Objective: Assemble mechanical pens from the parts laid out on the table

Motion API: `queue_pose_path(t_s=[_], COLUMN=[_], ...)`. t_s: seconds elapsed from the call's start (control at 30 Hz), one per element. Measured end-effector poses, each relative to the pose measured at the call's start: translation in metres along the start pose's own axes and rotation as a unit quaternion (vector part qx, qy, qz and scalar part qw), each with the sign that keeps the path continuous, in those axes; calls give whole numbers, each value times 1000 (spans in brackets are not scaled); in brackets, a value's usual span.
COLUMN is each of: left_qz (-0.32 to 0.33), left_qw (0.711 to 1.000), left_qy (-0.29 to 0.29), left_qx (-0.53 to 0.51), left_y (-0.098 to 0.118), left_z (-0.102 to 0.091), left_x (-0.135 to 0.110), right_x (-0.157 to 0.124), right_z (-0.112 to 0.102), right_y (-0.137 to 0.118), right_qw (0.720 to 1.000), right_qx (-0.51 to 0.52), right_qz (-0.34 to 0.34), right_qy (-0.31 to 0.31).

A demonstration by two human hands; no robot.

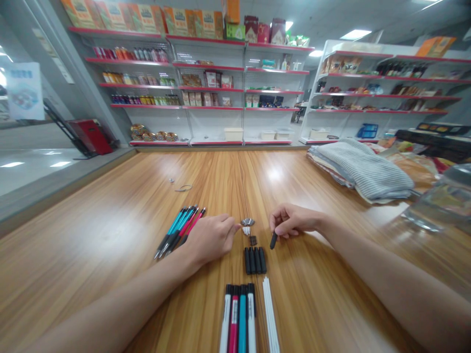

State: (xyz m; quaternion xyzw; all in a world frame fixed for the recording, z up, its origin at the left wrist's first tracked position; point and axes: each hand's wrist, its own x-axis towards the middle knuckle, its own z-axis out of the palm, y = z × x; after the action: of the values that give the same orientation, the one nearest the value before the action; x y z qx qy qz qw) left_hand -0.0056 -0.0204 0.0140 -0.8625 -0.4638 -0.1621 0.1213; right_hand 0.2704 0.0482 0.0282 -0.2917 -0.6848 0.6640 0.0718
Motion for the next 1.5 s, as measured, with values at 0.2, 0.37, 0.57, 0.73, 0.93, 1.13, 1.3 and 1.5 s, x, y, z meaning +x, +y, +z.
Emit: queue_pose_path(t_s=[0.2,0.37,0.57,0.73,0.93,1.13,1.3,1.5], left_qz=[3,-4,20,41,52,55,59,67], left_qw=[1000,1000,1000,998,996,996,996,995], left_qy=[13,2,16,43,52,61,57,62], left_qx=[-4,-2,-19,-33,-41,-41,-40,-40], left_y=[-3,-4,-2,-2,0,0,-1,-2], left_z=[2,3,2,2,0,1,0,1], left_x=[-2,0,-1,-2,-1,-1,-2,-2], right_x=[2,6,6,6,6,4,3,5], right_z=[3,9,14,16,21,23,21,26], right_y=[-11,-12,-8,-8,-11,-16,-12,-10], right_qw=[992,990,991,991,987,988,978,973], right_qx=[-70,-90,-86,-80,-98,-97,-116,-148], right_qz=[71,75,89,101,115,107,136,148], right_qy=[-71,-81,-53,-46,-54,-57,-110,-97])
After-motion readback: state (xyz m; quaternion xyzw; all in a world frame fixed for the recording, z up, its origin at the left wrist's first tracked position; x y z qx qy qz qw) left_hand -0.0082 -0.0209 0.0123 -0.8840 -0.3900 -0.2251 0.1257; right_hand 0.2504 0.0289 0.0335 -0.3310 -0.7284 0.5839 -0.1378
